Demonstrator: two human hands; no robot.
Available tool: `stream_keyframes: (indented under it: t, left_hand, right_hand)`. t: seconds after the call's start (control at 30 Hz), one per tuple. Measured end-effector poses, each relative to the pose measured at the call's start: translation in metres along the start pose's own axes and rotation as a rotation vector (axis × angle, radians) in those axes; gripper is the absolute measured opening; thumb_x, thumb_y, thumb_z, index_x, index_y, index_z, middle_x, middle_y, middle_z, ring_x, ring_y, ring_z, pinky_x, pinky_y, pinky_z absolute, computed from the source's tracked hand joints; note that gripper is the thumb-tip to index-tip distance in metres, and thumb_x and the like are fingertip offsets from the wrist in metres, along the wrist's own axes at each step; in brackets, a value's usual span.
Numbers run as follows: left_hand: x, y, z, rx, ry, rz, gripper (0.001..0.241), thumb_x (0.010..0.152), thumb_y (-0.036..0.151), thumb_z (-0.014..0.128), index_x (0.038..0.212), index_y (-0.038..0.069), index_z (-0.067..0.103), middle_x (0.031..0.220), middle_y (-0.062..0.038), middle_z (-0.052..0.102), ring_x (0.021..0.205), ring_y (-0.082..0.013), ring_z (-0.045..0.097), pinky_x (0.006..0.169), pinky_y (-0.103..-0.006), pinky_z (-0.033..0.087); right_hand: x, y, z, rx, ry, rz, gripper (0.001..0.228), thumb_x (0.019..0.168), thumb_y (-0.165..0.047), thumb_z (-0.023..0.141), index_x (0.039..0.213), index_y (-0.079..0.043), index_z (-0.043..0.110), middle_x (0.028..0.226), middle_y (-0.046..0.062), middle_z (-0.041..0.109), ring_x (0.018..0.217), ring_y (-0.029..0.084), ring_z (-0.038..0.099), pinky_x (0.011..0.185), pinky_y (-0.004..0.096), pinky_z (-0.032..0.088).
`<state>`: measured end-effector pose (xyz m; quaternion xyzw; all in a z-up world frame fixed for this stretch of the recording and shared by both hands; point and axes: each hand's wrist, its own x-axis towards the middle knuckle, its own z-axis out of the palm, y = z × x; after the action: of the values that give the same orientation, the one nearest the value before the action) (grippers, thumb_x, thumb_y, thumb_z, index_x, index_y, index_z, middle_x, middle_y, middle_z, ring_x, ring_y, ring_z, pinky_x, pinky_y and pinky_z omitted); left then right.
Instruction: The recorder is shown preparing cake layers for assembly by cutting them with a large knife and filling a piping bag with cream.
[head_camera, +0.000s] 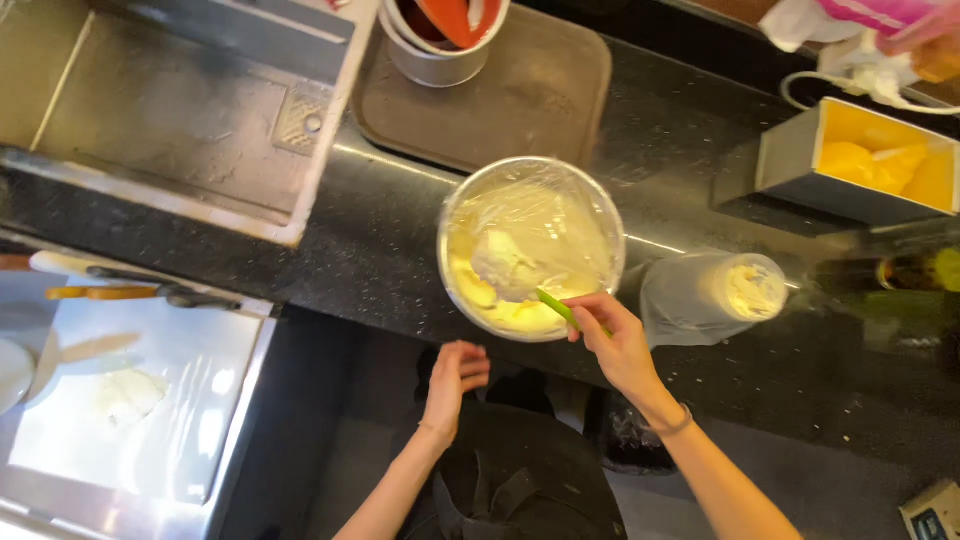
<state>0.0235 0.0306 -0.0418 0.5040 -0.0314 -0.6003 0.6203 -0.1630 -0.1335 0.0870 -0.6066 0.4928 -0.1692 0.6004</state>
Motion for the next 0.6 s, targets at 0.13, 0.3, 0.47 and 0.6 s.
stream_keyframes:
  t: [0.13,0.3,0.47,0.6]
  left_hand:
    - [-0.025,0.016,0.055,0.509,-0.419,-0.112,0.027,0.101,0.025,0.056,0.11,0.001,0.063,0.105,-0.01,0.072,0.095,-0.0193,0.073,0.085,-0.0344,0.059]
    - [-0.018,0.014,0.189,0.474,-0.689,0.173,0.032,0.094,0.019,0.073,0.115,-0.001,0.06,0.116,-0.011,0.07,0.101,-0.0189,0.072,0.088,-0.032,0.06]
    - [0.07,-0.037,0.284,0.802,-0.501,0.83,0.125,0.062,0.036,0.097,0.156,-0.002,0.023,0.155,-0.027,0.036,0.145,-0.0447,0.032,0.119,-0.0505,0.024]
    - [0.1,-0.083,0.306,0.845,-0.437,0.872,0.137,0.056,0.041,0.1,0.159,-0.001,0.019,0.156,-0.023,0.04,0.147,-0.0426,0.034,0.123,-0.0545,0.017]
  right_hand:
    - [-0.049,-0.016,-0.061,0.089,0.156,-0.179,0.022,0.105,-0.016,0.056,0.119,-0.001,0.064,0.084,0.002,0.065,0.07,0.004,0.05,0.059,0.019,0.039]
    - [-0.099,0.008,-0.17,-0.002,0.427,-0.268,0.02,0.108,-0.016,0.054,0.119,-0.002,0.063,0.087,0.003,0.067,0.065,0.003,0.047,0.057,0.018,0.04]
    - [-0.084,0.1,-0.246,0.003,0.552,-0.25,0.016,0.106,-0.009,0.062,0.12,-0.003,0.064,0.095,0.006,0.067,0.074,0.004,0.05,0.063,0.019,0.04]
    - [-0.071,0.113,-0.252,-0.126,0.502,-0.395,0.014,0.103,-0.006,0.065,0.116,-0.002,0.064,0.106,0.003,0.068,0.094,0.007,0.064,0.083,0.023,0.052]
